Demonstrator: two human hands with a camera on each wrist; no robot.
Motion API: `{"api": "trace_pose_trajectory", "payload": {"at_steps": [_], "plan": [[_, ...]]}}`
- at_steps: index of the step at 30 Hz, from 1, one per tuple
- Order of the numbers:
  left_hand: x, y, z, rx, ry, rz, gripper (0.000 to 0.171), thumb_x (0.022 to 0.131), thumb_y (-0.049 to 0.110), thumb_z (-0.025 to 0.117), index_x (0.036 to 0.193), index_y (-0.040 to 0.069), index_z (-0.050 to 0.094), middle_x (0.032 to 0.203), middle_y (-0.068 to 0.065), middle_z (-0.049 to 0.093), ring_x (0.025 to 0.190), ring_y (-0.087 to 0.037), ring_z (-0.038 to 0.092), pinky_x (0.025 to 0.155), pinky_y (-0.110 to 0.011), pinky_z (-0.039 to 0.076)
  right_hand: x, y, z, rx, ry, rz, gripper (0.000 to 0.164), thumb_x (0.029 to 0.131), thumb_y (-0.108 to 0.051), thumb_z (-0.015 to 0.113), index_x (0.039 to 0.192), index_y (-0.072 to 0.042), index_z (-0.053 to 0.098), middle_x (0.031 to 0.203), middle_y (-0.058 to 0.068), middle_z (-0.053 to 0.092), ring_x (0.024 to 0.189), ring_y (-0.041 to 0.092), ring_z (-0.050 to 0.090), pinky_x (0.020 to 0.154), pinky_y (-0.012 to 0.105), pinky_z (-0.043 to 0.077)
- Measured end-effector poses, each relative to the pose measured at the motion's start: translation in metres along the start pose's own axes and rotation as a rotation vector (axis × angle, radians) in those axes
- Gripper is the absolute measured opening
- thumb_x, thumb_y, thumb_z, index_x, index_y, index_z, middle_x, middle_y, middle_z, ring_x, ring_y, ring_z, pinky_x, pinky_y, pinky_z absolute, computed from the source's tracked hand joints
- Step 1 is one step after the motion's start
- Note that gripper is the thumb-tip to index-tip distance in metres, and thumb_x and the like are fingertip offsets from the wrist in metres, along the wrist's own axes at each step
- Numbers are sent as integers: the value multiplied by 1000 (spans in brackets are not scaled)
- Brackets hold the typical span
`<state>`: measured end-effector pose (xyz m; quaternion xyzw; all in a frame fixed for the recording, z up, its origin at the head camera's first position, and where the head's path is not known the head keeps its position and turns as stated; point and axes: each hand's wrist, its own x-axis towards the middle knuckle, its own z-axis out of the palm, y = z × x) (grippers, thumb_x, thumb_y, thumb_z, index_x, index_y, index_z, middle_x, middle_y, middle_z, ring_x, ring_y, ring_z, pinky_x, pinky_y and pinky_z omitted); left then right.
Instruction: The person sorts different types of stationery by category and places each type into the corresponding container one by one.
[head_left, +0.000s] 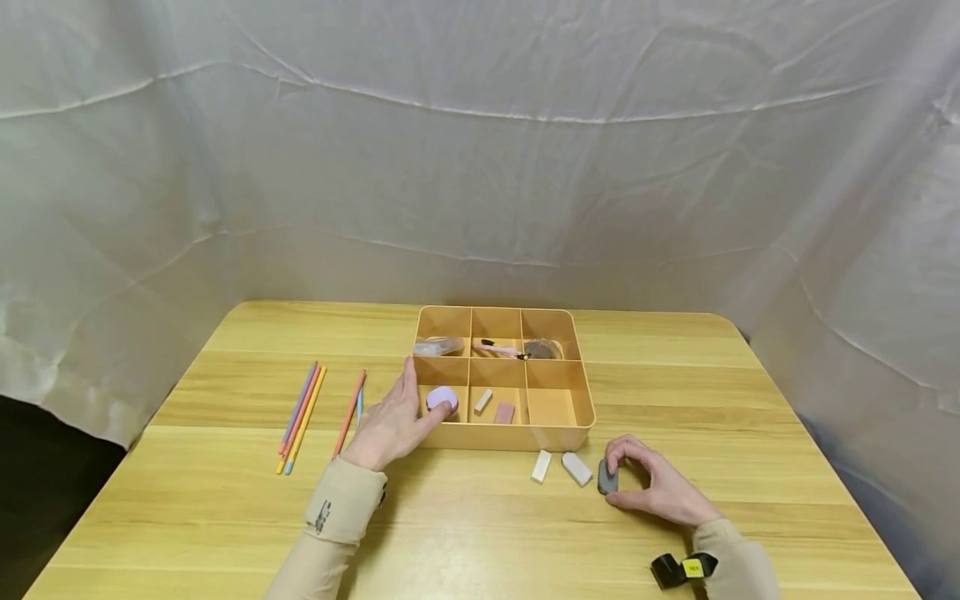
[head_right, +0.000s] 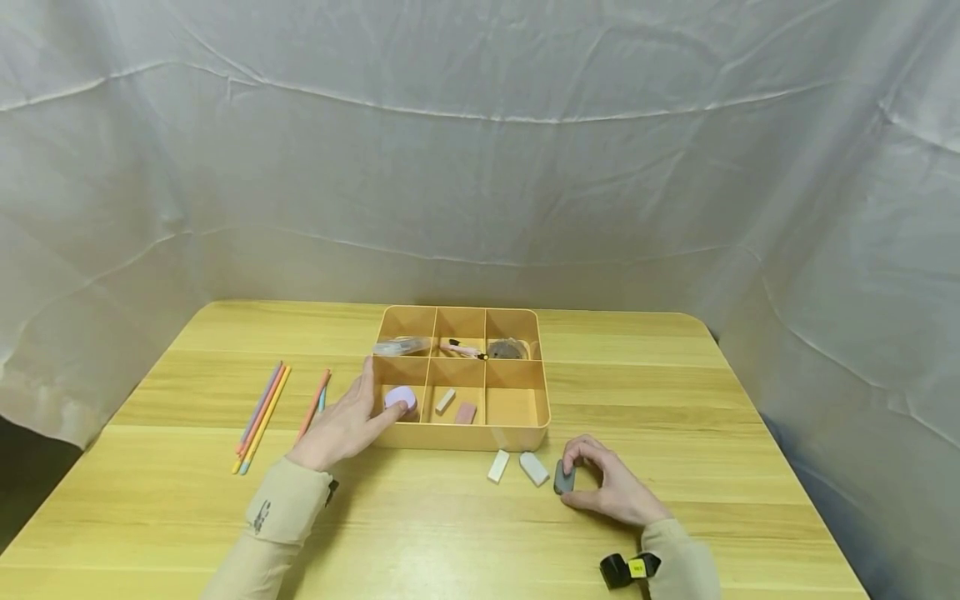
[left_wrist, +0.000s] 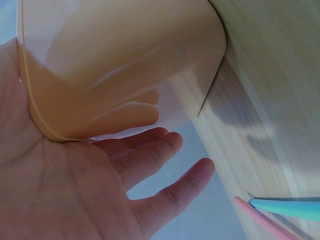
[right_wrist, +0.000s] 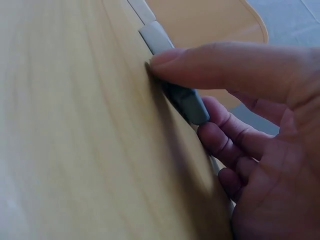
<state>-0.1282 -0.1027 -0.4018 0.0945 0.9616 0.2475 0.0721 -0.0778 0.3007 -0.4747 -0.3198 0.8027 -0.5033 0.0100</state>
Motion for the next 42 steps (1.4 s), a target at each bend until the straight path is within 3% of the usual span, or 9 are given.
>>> {"api": "trace_pose_trajectory", "payload": {"at_steps": [12, 22, 29, 36, 42], "plan": [[-2, 0, -1, -1, 4, 13, 101, 100, 60, 45, 159, -2, -8, 167, -23, 14, 150, -41, 32, 105, -63, 46, -3, 0, 1, -4, 63, 64, 32, 77, 0, 82, 97, -11, 60, 107, 7, 61, 105, 7, 56, 102, 8, 36], [-2, 0, -2, -5, -4, -1, 101, 100, 60, 46, 159, -1, -9, 167, -22, 14, 151, -40, 31, 108, -64, 43, -6, 0, -1, 135, 116, 92, 32, 76, 8, 78, 99, -3, 58, 109, 9, 64, 105, 13, 60, 101, 10, 41], [-1, 1, -2, 2, -8, -11, 101, 100, 62, 45, 160, 0, -8, 167, -22, 15, 150, -40, 32, 105, -64, 45, -5, 1, -4, 132, 149, 104, 31, 76, 9, 78, 100, 2, 59, 108, 1, 67, 103, 7, 62, 95, 14, 44], [-1, 2, -2, -19, -14, -17, 102, 99, 62, 45, 160, 1, -10, 168, -20, 13, 151, -39, 30, 109, -65, 41, 0, -2, -5, 176, 144, 48, 32, 77, 16, 74, 101, 6, 57, 108, -4, 66, 102, 4, 63, 92, 17, 48], [-2, 2, -2, -12, -10, -19, 101, 100, 61, 46, 160, 1, -7, 168, -21, 15, 150, -40, 32, 107, -67, 42, 5, -9, -7, 200, 177, 54, 35, 74, 16, 77, 100, 6, 56, 107, -4, 67, 102, 6, 64, 91, 17, 49]]}}
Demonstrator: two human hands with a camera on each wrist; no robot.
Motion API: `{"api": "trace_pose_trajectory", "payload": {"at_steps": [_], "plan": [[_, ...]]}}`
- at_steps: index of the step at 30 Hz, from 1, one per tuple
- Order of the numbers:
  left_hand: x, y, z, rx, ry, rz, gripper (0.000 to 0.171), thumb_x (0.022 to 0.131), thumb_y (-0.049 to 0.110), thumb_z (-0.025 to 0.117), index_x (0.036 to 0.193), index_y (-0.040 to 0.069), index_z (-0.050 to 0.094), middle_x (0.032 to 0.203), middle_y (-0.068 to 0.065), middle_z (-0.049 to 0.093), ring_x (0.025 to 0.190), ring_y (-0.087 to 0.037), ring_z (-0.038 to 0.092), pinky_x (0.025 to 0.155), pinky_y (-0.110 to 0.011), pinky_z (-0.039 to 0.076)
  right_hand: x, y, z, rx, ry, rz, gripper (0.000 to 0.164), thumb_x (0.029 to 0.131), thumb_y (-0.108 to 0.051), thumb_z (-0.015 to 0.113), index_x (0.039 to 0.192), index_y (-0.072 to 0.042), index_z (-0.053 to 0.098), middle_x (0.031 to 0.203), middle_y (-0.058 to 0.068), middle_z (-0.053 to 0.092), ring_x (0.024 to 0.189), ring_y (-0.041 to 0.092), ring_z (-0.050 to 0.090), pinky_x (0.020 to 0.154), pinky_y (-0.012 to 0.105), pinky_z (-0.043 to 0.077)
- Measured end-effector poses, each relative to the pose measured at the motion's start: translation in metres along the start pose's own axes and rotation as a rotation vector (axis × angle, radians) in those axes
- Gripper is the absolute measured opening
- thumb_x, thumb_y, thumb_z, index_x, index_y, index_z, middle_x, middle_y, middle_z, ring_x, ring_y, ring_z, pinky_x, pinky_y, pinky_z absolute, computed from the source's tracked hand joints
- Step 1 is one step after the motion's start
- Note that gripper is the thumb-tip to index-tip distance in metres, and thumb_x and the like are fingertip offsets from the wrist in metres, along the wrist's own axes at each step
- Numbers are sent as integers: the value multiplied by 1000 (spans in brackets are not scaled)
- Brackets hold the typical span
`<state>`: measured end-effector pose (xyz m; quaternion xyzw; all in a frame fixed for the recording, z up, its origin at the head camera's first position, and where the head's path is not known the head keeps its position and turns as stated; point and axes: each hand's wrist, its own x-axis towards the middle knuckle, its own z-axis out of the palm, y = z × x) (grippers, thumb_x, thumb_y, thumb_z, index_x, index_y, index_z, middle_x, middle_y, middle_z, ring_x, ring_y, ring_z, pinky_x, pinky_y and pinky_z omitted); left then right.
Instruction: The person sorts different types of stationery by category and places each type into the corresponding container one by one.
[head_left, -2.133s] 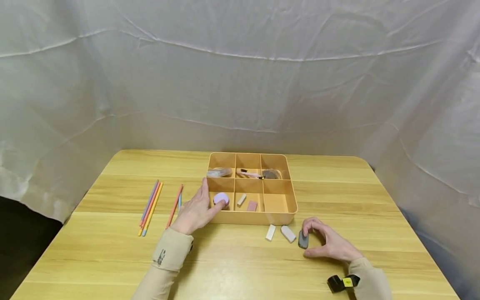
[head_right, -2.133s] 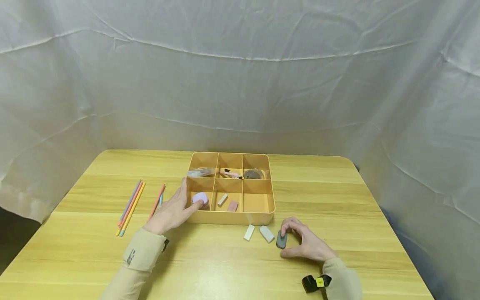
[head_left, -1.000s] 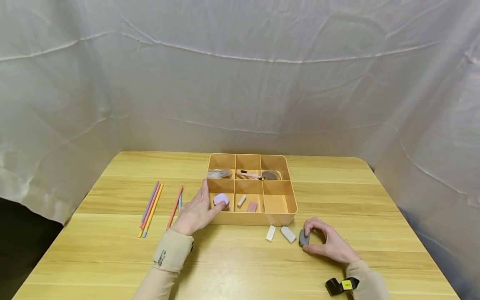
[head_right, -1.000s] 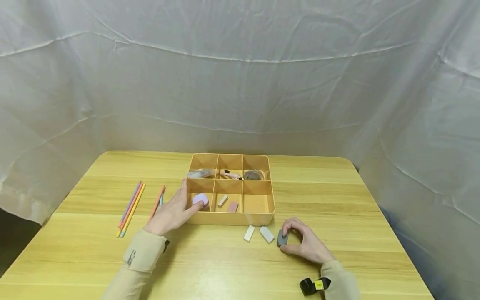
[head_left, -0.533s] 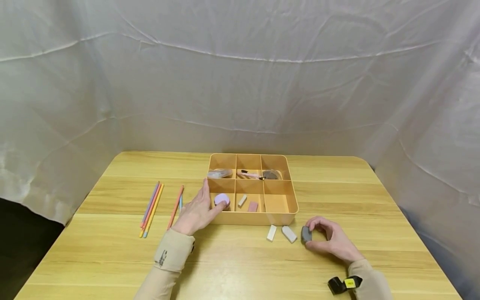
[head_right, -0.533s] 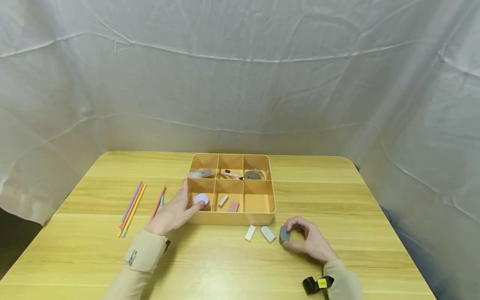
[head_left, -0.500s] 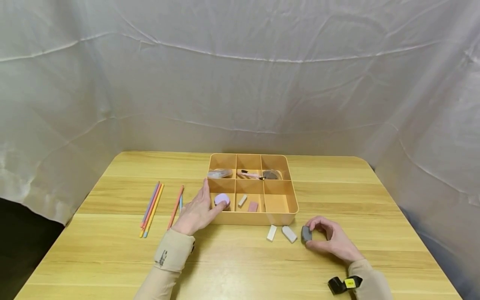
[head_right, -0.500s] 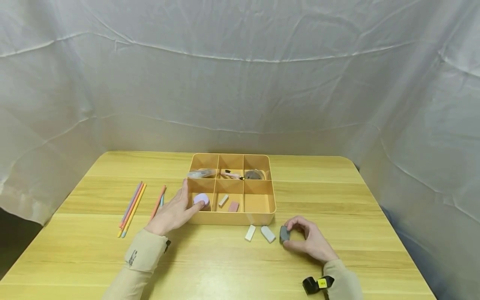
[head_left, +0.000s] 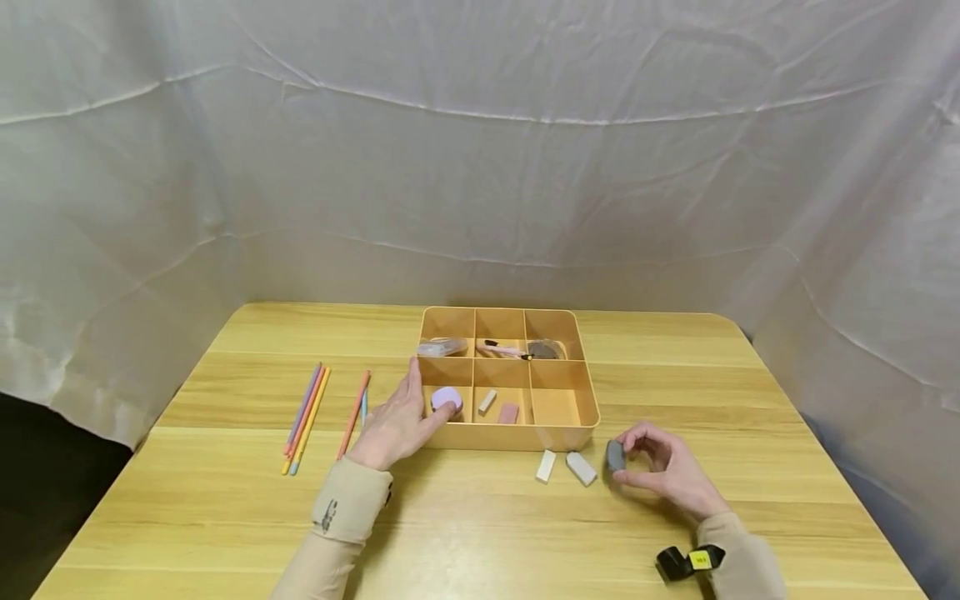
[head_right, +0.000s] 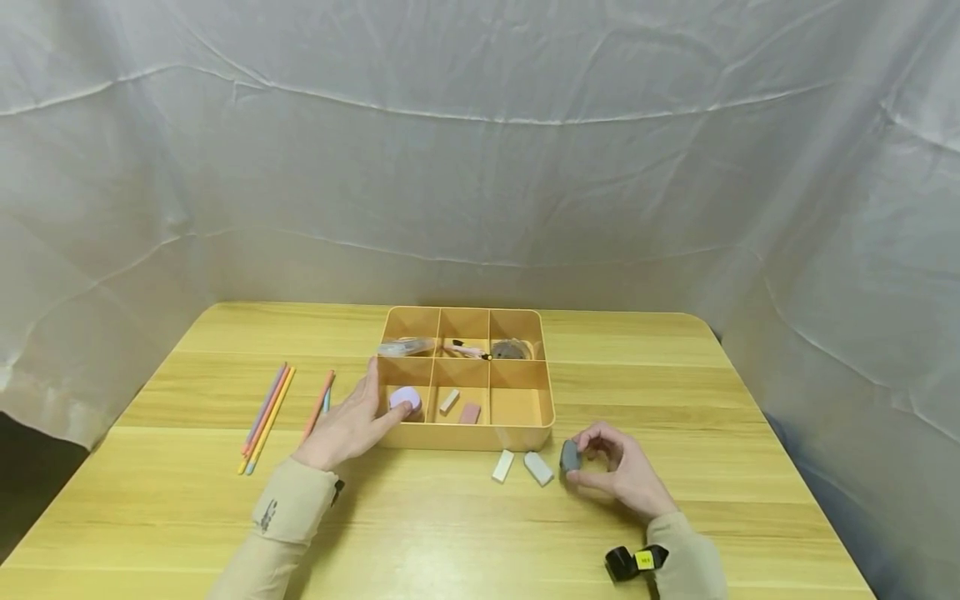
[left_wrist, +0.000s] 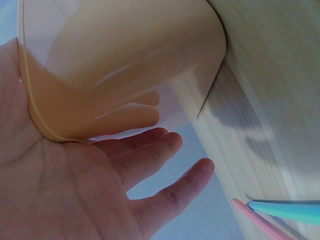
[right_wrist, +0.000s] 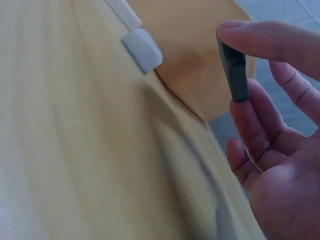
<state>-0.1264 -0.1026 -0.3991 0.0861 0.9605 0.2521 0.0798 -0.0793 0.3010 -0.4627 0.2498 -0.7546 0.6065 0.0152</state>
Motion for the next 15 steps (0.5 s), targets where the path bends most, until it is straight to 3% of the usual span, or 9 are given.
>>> {"api": "trace_pose_trajectory", "payload": {"at_steps": [5, 11, 15], "plan": [[1, 1, 0, 4, -5, -9, 101, 99, 62, 46, 160, 2, -10, 168, -19, 14, 150, -40, 32, 108, -69, 39, 4, -8, -2, 4, -1, -36, 34, 74, 19, 75, 99, 7, 55, 108, -3, 66, 101, 6, 62, 93, 15, 47], [2, 0, 0, -3, -5, -23, 103, 99, 63, 46, 160, 5, -13, 168, -18, 14, 149, -42, 34, 108, -72, 36, 12, -20, -5, 5, 16, 15, 37, 73, 17, 77, 98, 1, 55, 108, -3, 65, 102, 7, 61, 93, 17, 48], [2, -1, 1, 2, 8, -4, 102, 99, 62, 46, 160, 2, -10, 168, -20, 16, 148, -42, 35, 105, -68, 42, 19, -25, -6, 28, 15, -10, 37, 73, 19, 76, 98, 0, 56, 108, -3, 63, 102, 7, 59, 95, 15, 48]]}}
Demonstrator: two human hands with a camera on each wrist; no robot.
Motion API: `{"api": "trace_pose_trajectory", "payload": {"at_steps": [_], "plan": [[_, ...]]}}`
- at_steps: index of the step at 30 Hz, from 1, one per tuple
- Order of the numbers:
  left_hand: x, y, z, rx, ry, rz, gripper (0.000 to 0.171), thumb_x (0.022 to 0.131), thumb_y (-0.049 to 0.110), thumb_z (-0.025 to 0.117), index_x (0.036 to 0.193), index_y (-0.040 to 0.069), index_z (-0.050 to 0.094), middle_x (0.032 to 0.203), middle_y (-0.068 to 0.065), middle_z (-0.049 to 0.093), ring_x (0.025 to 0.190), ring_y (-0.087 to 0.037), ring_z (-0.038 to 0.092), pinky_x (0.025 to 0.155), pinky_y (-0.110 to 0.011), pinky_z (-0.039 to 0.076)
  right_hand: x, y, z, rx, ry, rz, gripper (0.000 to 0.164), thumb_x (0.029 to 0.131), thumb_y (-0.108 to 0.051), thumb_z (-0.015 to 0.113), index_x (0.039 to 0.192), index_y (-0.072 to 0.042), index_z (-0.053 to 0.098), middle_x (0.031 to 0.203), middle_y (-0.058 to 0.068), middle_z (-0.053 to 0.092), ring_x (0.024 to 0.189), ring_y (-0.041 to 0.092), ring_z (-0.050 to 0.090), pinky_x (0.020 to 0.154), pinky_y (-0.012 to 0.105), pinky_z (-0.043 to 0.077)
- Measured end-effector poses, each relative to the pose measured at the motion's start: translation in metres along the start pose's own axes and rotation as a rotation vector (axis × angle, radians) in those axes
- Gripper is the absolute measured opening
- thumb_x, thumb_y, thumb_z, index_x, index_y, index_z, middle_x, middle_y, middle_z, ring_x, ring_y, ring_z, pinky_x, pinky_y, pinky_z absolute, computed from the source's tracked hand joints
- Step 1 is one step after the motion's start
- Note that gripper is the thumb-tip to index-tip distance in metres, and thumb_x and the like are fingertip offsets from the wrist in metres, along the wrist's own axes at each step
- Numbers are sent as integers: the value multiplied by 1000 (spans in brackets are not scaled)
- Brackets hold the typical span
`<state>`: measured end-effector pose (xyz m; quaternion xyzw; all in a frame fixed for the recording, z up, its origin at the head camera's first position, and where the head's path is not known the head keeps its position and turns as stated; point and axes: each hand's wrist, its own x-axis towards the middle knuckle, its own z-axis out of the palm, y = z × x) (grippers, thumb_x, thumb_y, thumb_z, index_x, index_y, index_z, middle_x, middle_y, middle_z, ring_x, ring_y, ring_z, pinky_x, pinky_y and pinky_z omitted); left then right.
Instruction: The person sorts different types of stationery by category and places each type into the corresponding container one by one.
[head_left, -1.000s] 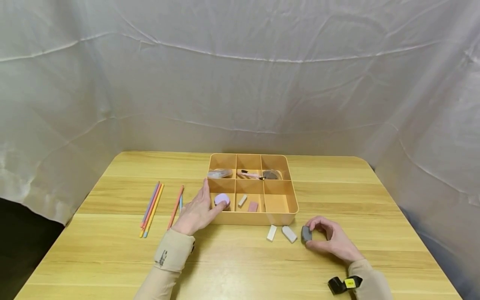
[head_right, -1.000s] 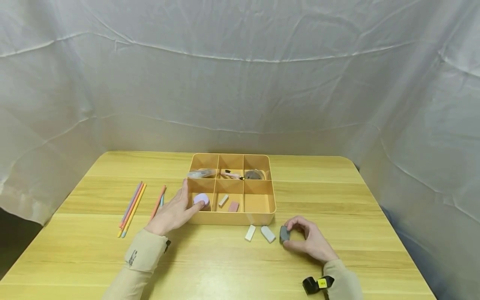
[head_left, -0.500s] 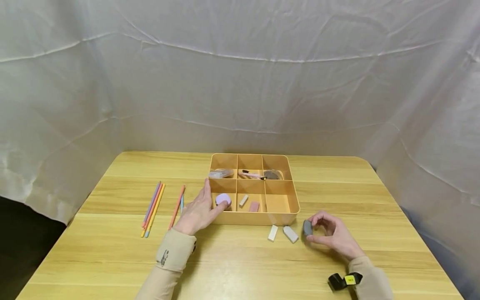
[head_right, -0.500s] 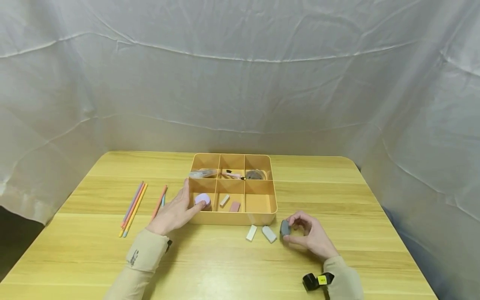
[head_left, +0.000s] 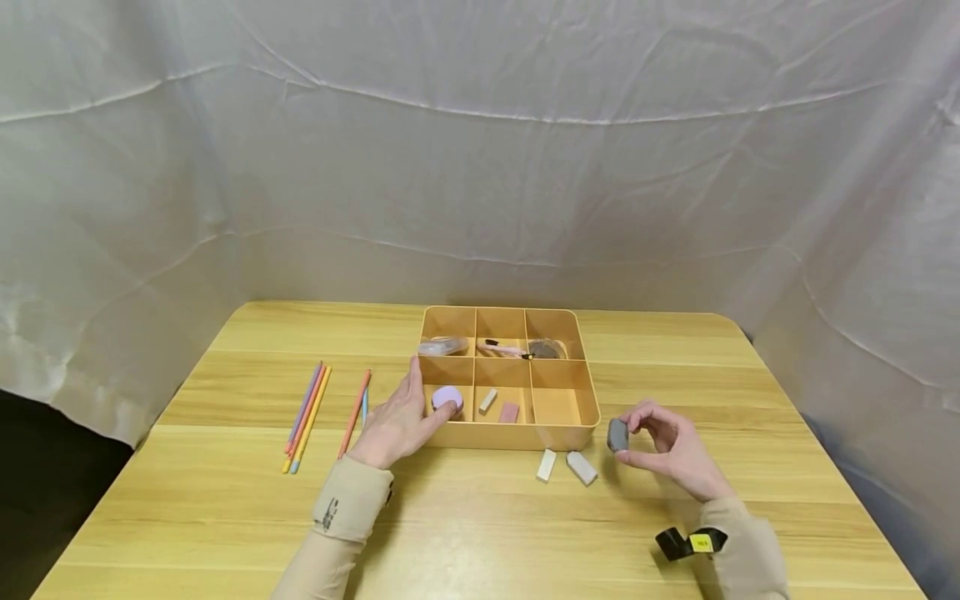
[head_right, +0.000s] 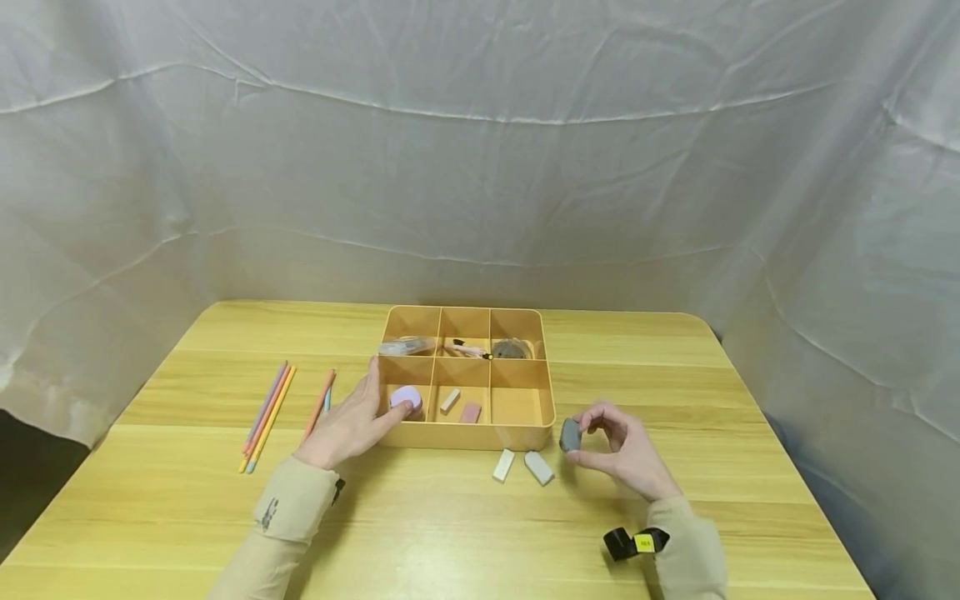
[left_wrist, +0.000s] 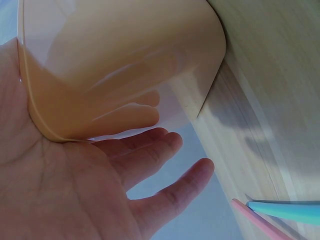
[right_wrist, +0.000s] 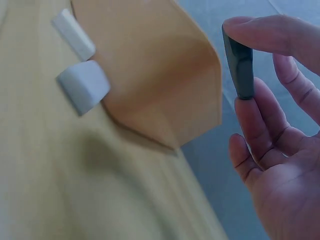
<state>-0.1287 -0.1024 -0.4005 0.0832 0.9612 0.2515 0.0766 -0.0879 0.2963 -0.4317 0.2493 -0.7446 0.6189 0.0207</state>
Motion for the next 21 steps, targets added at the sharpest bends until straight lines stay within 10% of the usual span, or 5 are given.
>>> {"api": "trace_pose_trajectory", "payload": {"at_steps": [21], "plan": [[0, -1, 1, -6, 11, 14, 103, 99, 61, 48, 160, 1, -9, 167, -22, 18, 149, -41, 35, 105, -65, 44, 53, -26, 24, -134, -2, -131, 33, 73, 17, 78, 97, 0, 63, 109, 2, 64, 103, 7, 59, 93, 17, 49]]}}
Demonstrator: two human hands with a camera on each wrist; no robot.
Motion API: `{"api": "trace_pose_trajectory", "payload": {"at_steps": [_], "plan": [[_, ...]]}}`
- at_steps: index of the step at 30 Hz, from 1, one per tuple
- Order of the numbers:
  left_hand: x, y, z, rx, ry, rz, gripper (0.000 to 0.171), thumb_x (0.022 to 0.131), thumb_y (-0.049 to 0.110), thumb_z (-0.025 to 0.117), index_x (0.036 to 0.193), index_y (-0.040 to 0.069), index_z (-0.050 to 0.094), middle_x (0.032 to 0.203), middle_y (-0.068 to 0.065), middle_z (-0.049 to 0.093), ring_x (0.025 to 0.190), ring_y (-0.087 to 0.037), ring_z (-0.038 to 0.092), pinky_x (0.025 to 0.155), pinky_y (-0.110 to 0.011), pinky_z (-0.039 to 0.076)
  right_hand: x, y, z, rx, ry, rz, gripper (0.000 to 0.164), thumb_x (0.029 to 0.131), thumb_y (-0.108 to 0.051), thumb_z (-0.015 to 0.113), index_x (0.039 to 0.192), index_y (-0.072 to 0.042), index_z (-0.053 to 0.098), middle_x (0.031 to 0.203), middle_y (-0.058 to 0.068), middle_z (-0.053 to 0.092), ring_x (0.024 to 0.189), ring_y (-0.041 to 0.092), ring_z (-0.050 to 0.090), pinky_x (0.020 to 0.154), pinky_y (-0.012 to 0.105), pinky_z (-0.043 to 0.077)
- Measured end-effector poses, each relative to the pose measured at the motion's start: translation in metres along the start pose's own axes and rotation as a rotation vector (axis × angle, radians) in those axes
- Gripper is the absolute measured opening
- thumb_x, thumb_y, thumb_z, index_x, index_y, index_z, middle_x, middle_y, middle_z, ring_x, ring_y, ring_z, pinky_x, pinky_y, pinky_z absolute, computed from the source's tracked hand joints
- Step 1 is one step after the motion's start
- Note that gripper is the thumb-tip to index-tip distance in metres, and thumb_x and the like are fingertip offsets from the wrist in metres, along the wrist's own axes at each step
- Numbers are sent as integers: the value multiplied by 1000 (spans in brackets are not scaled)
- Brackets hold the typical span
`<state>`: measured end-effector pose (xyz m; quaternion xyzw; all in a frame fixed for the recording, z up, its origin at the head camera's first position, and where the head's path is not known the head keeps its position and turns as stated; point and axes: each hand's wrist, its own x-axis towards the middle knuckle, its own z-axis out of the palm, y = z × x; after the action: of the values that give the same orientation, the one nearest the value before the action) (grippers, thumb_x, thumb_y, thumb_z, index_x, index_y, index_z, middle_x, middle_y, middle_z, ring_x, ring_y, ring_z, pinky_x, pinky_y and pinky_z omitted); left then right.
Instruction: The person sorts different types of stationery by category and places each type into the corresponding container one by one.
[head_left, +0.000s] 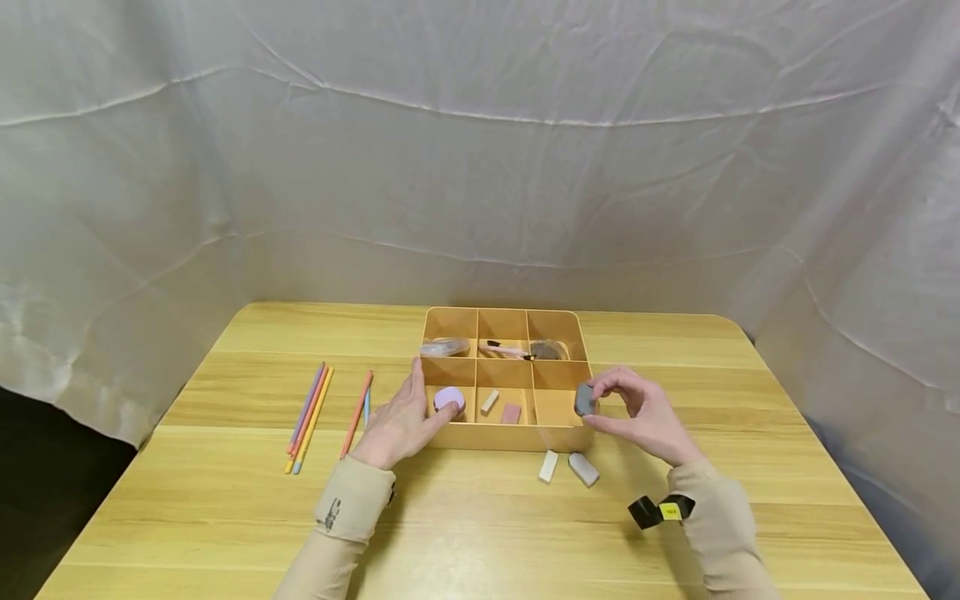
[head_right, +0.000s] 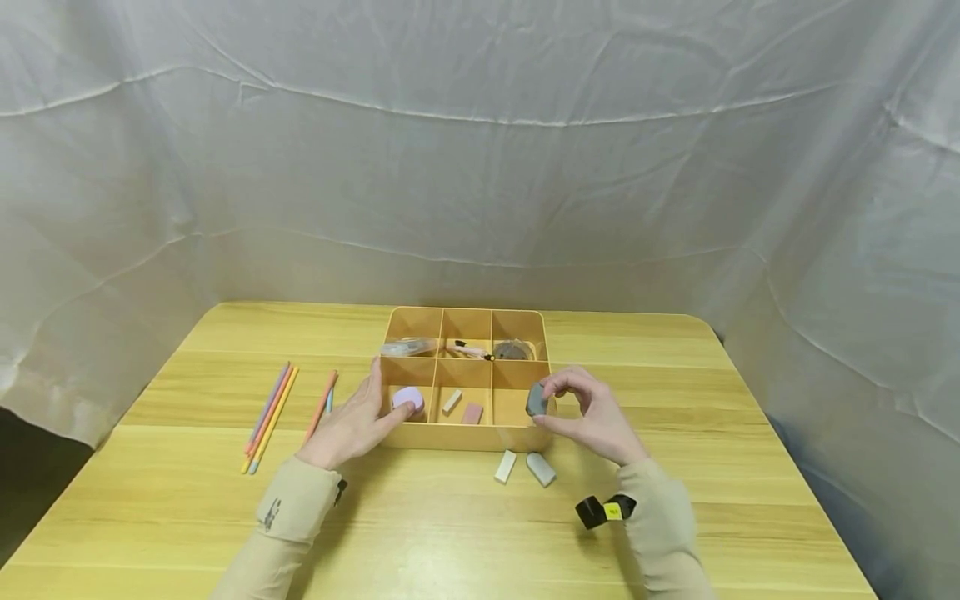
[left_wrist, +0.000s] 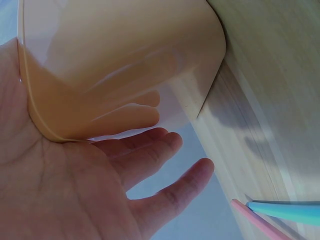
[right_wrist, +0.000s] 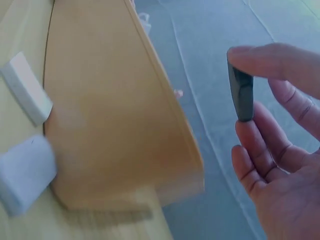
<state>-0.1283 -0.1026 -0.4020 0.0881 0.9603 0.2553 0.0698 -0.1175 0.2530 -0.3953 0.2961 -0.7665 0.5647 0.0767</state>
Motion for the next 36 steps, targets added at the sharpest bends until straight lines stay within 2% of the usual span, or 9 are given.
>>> {"api": "trace_pose_trajectory", "payload": {"at_steps": [4, 8, 11, 16, 22, 26, 29, 32, 36], "plan": [[0, 0, 1, -6, -2, -7, 103, 98, 62, 47, 160, 2, -9, 167, -21, 18, 149, -41, 34, 106, -66, 42, 12, -5, 8, -73, -6, -11, 32, 73, 11, 82, 96, -5, 65, 109, 7, 64, 103, 6, 59, 90, 21, 50], [1, 0, 1, -7, -5, -12, 103, 98, 63, 46, 160, 3, -10, 168, -19, 17, 149, -40, 35, 106, -66, 43, 24, -9, 18, -123, -13, -21, 29, 75, 7, 83, 95, -7, 67, 107, 12, 64, 100, 6, 58, 89, 19, 50], [1, 1, 1, -3, -5, -8, 103, 98, 64, 46, 160, 3, -10, 168, -19, 17, 148, -40, 36, 103, -65, 45, 32, -11, 26, -180, -10, -17, 27, 75, 4, 84, 93, -8, 68, 105, 11, 65, 98, 5, 58, 89, 16, 49], [0, 1, 1, 8, 2, 7, 103, 99, 62, 47, 160, 0, -8, 167, -21, 18, 147, -41, 38, 100, -62, 48, 44, -15, 41, -264, -13, 8, 30, 71, 3, 87, 90, -11, 69, 103, 8, 68, 96, 10, 59, 89, 20, 50], [0, 0, 0, 1, 9, 11, 102, 99, 61, 47, 160, 0, -7, 166, -22, 19, 148, -40, 36, 104, -62, 46, 55, -15, 62, -364, -63, -13, 33, 72, 6, 84, 98, -6, 68, 102, 8, 67, 98, 24, 64, 92, 40, 56], [0, 0, 0, 2, 9, 12, 101, 99, 60, 47, 160, -1, -7, 166, -22, 19, 148, -40, 36, 104, -63, 46, 62, -14, 74, -440, -111, -2, 36, 74, 5, 83, 105, -3, 66, 104, 10, 66, 100, 29, 65, 94, 51, 54], [0, 0, 0, 2, 10, 9, 101, 99, 60, 47, 160, -1, -7, 166, -22, 19, 148, -40, 36, 106, -64, 44, 67, -16, 81, -520, -152, 41, 34, 76, 1, 81, 106, -5, 65, 109, 11, 66, 105, 32, 64, 98, 56, 51], [0, 0, 0, -3, 10, 11, 101, 99, 60, 47, 160, -1, -7, 166, -22, 19, 149, -40, 35, 107, -63, 43, 73, -16, 86, -577, -195, 96, 31, 77, -1, 77, 105, -6, 66, 122, 17, 65, 115, 37, 61, 102, 59, 48], [1, 0, 0, -8, 8, 13, 101, 99, 60, 47, 160, 0, -7, 166, -23, 19, 149, -40, 35, 108, -63, 43, 78, -14, 92, -639, -246, 129, 28, 77, 0, 74, 103, -4, 66, 133, 20, 61, 124, 38, 56, 107, 58, 45]]}}
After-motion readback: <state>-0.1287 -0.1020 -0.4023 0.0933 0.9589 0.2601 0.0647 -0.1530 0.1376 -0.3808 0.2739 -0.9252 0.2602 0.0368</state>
